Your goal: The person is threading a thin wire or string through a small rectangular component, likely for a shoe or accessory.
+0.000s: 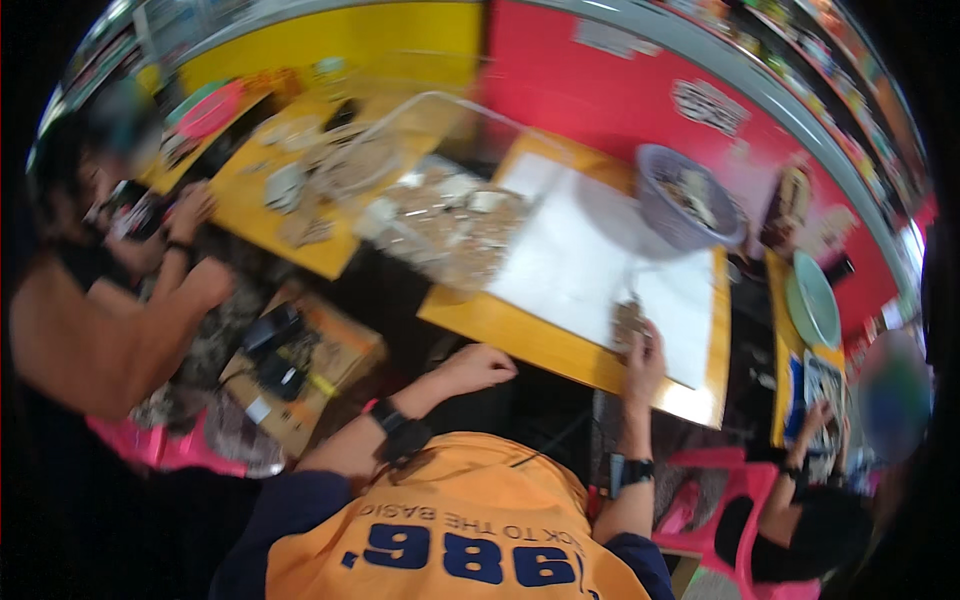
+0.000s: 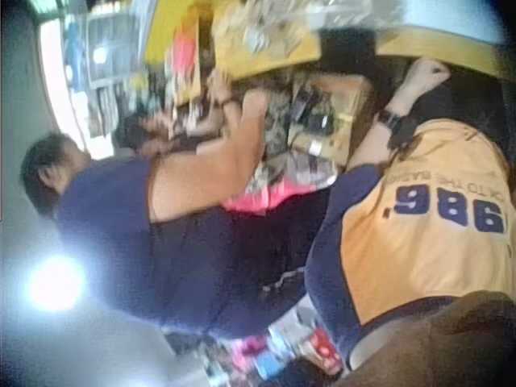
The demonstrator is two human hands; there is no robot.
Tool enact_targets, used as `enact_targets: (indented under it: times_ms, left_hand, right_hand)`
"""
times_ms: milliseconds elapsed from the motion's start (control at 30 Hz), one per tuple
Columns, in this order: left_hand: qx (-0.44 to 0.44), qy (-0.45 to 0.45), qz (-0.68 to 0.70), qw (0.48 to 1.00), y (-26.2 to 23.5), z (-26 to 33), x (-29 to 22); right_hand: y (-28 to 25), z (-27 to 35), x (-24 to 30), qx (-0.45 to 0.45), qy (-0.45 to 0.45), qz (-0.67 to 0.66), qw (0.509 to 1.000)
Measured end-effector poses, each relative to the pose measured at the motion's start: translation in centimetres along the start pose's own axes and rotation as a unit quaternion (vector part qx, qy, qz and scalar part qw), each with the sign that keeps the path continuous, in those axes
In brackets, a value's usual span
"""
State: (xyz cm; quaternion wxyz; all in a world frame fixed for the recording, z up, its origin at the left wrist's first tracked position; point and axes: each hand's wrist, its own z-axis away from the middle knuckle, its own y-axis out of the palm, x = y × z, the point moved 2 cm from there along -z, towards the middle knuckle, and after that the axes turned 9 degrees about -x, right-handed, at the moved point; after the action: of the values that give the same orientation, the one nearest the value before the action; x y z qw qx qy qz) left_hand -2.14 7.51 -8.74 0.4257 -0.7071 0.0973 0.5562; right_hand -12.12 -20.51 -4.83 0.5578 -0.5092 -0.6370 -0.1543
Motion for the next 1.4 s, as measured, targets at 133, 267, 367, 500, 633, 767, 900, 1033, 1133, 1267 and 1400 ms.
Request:
enact_targets:
  times_ms: [133,267,367,500,633,767,900,1033,1133,1267,1400]
  left_hand:
    - [0.04,-0.105,-0.004,0.994,-0.7,0.4,-1.5]
    - [0.025,-0.102,0.055,0.993,-1.1,0.7,-1.1]
    - [0.125,-0.194,0.251,0.94,-1.5,0.1,-0.6]
    - [0.205,-0.02,0.673,0.71,-3.9,1.1,-1.7]
    - [0.188,-0.019,0.731,0.656,-5.9,0.9,-0.8]
    - [0.198,-0.051,0.743,0.637,-5.0,-0.2,-0.1]
    - [0.006,-0.162,0.714,0.681,-4.5,-0.3,1.0]
    - [-0.017,-0.187,0.703,0.686,-4.8,-0.5,0.1]
    - [-0.028,-0.201,0.702,0.683,-4.8,-0.6,0.1]
    - [-0.013,-0.201,0.709,0.676,-4.8,-0.7,1.0]
    - [-0.011,-0.193,0.718,0.669,-4.6,-0.5,1.1]
  right_hand:
    - [0.2,0.3,0.1,-0.022,-0.035,-0.038,0.998]
    - [0.7,0.7,0.8,-0.024,-0.048,-0.054,0.997]
    - [0.5,0.2,-0.3,-0.015,-0.04,-0.054,0.998]
    - [0.6,0.0,-1.3,-0.013,-0.042,-0.028,0.999]
    - [0.6,0.4,1.1,0.009,-0.029,-0.001,1.0]
    - [0.5,0.3,-0.5,-0.009,-0.036,-0.028,0.999]
    - [0.8,0.4,0.0,-0.019,-0.06,-0.036,0.997]
    - [0.1,0.3,0.9,0.012,-0.016,0.004,1.0]
    - [0.6,0.0,-0.2,-0.026,-0.078,-0.024,0.996]
    - [0.7,0.0,-0.7,-0.009,-0.04,-0.061,0.997]
    - [0.5,0.2,-0.3,-0.002,-0.031,-0.032,0.999]
